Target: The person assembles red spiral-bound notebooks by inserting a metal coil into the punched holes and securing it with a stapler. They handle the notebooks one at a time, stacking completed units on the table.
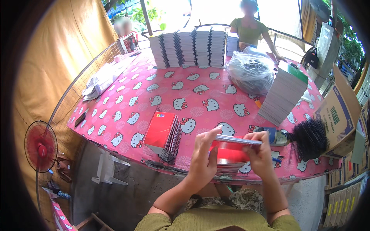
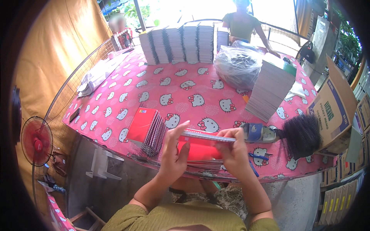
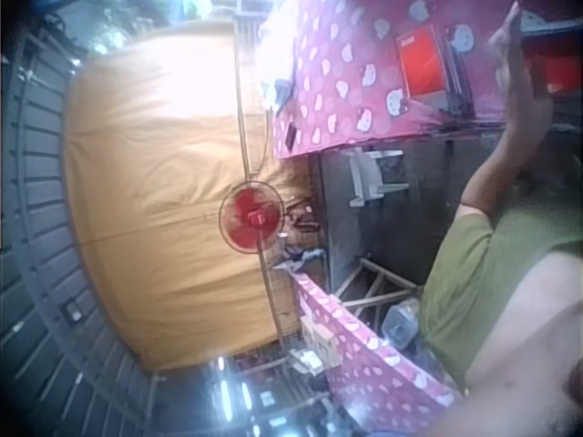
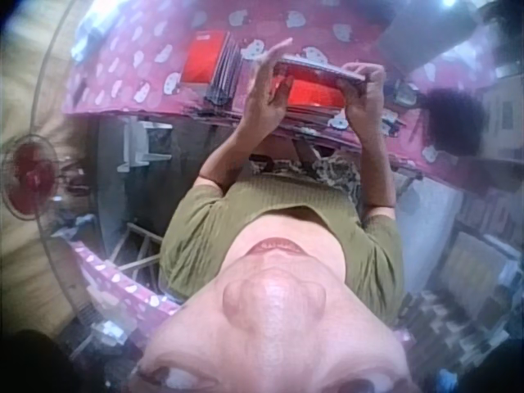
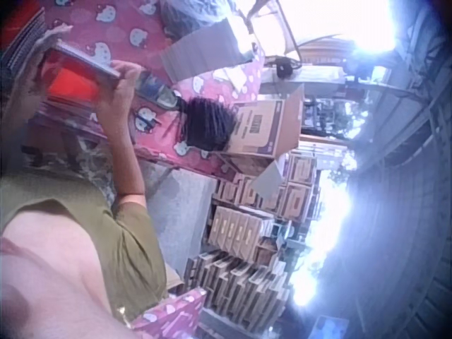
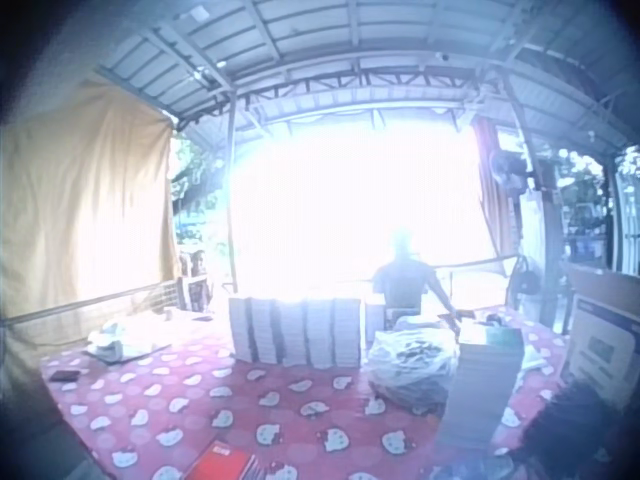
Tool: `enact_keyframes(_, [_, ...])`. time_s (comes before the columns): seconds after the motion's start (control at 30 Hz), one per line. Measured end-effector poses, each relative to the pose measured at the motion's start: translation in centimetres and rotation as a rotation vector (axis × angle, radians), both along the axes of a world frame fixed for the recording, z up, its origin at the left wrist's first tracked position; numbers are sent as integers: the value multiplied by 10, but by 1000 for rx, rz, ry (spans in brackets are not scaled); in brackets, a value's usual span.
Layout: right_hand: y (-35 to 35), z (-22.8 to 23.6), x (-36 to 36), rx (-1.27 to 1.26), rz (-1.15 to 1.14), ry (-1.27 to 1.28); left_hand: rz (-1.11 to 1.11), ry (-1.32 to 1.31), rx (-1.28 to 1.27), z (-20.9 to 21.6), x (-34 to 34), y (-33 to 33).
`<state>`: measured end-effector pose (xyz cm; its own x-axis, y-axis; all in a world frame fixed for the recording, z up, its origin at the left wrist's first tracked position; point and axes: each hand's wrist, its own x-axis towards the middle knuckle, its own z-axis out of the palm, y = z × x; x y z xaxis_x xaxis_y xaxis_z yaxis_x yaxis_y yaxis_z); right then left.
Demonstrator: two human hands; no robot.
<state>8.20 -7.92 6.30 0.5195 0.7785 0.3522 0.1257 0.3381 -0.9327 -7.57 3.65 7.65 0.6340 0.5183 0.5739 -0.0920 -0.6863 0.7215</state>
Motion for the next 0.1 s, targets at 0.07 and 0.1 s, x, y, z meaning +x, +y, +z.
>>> enact_keyframes(0.07, [6, -13, -4, -73, 25, 18, 6, 53, -102, -15, 6, 6])
enact_keyframes(0.1, [4, -20, -1, -136, -11, -108, 6, 73, -54, -19, 5, 9])
